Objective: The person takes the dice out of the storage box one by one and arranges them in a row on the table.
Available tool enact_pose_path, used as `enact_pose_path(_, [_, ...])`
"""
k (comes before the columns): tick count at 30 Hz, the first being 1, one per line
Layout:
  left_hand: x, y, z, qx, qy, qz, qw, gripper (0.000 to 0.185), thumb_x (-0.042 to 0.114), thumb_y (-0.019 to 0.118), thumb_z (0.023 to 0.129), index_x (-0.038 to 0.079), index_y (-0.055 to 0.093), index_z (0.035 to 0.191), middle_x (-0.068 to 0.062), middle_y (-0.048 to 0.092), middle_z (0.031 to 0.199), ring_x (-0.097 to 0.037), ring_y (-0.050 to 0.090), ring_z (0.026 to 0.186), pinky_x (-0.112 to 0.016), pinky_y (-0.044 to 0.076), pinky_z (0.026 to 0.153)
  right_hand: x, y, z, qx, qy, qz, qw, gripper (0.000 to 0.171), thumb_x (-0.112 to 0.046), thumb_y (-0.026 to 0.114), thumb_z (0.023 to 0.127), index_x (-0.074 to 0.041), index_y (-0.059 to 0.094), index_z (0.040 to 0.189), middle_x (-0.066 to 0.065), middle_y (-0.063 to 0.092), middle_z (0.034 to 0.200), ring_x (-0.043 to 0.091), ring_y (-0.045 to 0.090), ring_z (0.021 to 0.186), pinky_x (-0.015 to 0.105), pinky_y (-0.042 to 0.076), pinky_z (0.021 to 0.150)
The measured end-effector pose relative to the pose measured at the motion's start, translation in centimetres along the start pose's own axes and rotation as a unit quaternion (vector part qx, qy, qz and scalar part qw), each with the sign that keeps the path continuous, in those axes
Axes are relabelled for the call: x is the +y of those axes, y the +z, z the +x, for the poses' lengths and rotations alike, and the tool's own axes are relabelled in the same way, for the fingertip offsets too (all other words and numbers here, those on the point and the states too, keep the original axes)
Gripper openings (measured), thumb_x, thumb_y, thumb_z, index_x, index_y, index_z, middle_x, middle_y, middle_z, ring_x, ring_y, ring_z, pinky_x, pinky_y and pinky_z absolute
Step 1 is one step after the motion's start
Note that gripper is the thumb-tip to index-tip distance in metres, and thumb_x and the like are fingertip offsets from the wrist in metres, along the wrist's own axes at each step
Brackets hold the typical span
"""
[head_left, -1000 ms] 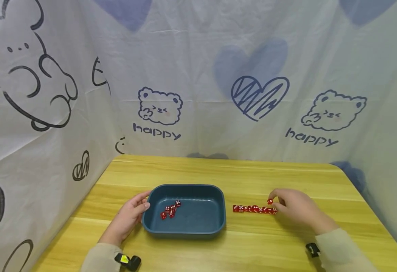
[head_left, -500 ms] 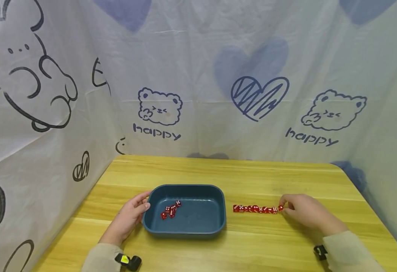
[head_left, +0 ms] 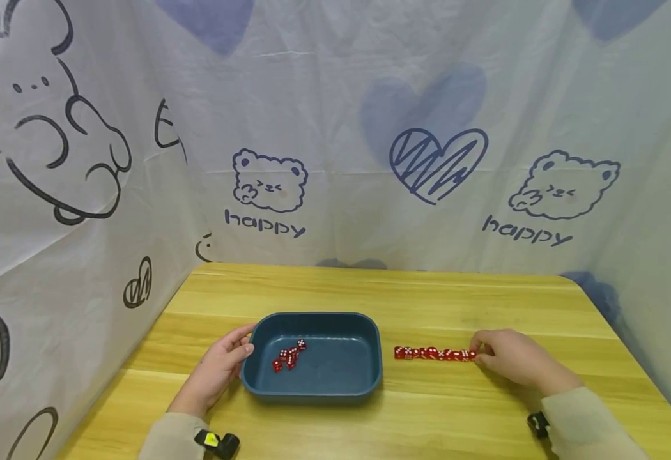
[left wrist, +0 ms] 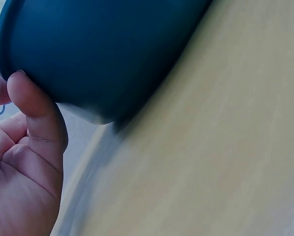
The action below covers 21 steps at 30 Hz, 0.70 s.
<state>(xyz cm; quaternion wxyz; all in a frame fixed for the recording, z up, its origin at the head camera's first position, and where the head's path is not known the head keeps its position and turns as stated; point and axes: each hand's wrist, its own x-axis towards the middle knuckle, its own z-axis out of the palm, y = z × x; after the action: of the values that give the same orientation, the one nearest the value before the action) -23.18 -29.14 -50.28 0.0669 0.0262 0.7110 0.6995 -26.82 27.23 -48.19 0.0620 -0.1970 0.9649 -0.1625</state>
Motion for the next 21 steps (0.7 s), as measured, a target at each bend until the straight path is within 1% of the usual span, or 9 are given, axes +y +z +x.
enact_pose_path(6, [0.06,-0.04,-0.04,0.001,-0.001,0.003,1.0,0.051,0.01,0.056,0.104,0.001,0.041,0.152,-0.014,0.049,0.108,-0.014,0.052,0.073,-0.023,0.047,0.058,-0.15,-0.02,0.09,-0.008,0.002,0.003,1.0,0.011,-0.017,0.074,0.091,-0.025,0.068,0.096,-0.01,0.057,0.079,0.013,0.05,0.07,0.038,0.046,0.068])
enact_pose_path(9, [0.01,-0.06,-0.07,0.001,-0.003,0.001,1.0,0.051,0.01,0.056,0.104,0.001,0.041,0.152,-0.014,0.049,0.108,-0.014,0.052,0.072,-0.023,0.047,0.058,-0.15,-0.07,0.12,-0.007,-0.005,0.002,1.0,0.011,-0.017,0.074,0.091,-0.025,0.068,0.096,-0.01,0.059,0.081,0.013,0.051,0.071,0.039,0.047,0.068])
enact_pose_path(16, [-0.01,-0.06,-0.05,0.001,-0.006,-0.001,1.0,0.051,0.011,0.056,0.104,0.001,0.041,0.152,-0.014,0.049,0.108,-0.014,0.052,0.072,-0.023,0.047,0.059,-0.18,0.02,0.19,-0.01,-0.006,0.001,1.0,0.011,-0.018,0.075,0.09,-0.025,0.068,0.096,-0.011,0.059,0.081,0.012,0.051,0.072,0.039,0.047,0.069])
enact_pose_path(19, [0.01,-0.02,-0.02,0.0,-0.004,0.0,1.0,0.051,0.01,0.056,0.104,0.0,0.04,0.152,-0.014,0.048,0.108,-0.014,0.052,0.073,-0.023,0.047,0.059,-0.42,-0.04,0.23,-0.005,-0.005,0.001,1.0,0.011,-0.021,0.075,0.09,-0.026,0.069,0.098,-0.012,0.06,0.082,0.011,0.052,0.072,0.039,0.048,0.07])
enact_pose_path(21, [0.03,-0.01,0.01,-0.001,-0.001,0.0,1.0,0.051,0.01,0.055,0.104,0.0,0.04,0.152,-0.014,0.048,0.108,-0.014,0.052,0.074,-0.022,0.047,0.059,-0.78,-0.21,0.24,-0.003,-0.005,0.005,1.0,0.012,-0.023,0.075,0.091,-0.025,0.07,0.102,-0.011,0.059,0.08,0.011,0.052,0.071,0.038,0.048,0.069])
